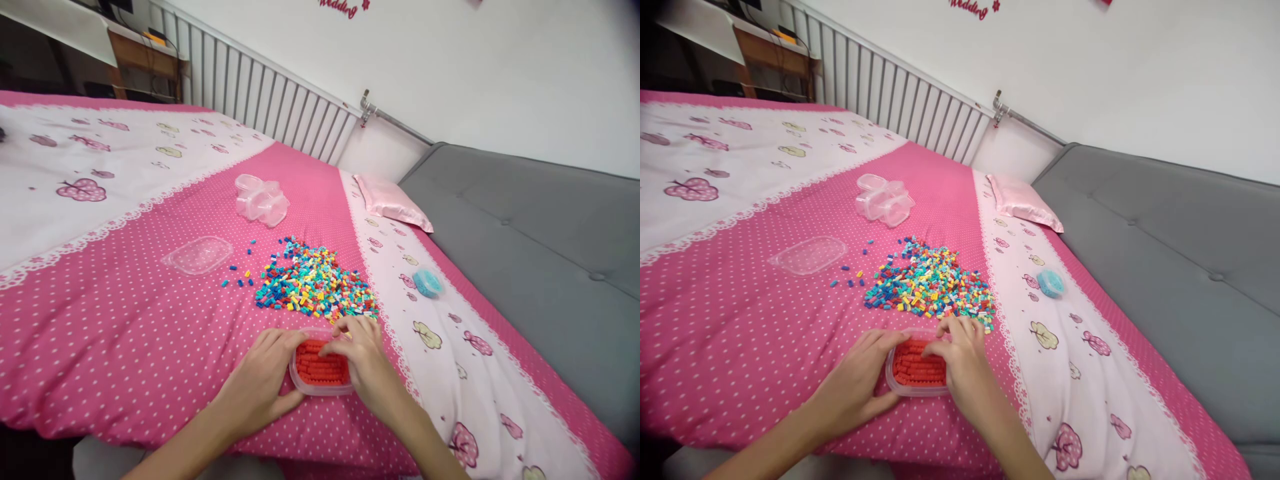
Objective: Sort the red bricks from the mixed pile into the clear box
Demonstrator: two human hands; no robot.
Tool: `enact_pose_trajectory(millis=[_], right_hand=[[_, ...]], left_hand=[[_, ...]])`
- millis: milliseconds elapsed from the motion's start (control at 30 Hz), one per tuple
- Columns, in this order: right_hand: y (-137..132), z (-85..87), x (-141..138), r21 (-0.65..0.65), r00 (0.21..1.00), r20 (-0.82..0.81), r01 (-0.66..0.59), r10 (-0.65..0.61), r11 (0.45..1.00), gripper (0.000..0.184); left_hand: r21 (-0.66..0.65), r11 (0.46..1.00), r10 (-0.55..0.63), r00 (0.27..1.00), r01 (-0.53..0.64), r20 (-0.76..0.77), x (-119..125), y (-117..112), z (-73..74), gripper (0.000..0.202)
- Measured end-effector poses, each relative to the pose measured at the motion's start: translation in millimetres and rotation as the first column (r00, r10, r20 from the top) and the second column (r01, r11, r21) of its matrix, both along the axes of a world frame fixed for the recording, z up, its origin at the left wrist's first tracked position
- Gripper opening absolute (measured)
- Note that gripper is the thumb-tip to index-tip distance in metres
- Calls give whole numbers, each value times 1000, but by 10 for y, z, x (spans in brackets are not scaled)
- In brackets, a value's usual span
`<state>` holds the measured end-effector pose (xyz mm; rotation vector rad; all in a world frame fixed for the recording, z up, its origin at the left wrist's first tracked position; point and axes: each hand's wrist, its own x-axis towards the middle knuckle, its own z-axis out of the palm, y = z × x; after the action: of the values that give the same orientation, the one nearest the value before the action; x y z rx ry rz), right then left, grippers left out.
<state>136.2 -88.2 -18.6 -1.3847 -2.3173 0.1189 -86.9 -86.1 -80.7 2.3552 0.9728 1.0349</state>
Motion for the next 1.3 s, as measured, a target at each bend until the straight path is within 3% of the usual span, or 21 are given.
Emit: enact_pose_trajectory(millis=[300,533,1300], right_hand=[[-17,53,-10,-74,1000,6,6,-6,997,47],[-10,73,131,-37,995,53,89,-87,995,51],[-45,48,159,-27,995,65,75,-73,997,54]], left_hand=[[-16,1000,-1,1000,1,-2,-12,4,-12,75],[-28,1000,-1,1000,1,-5,-6,2,-6,74],[20,1000,18,1000,-18,-1,-3,0,1,67]])
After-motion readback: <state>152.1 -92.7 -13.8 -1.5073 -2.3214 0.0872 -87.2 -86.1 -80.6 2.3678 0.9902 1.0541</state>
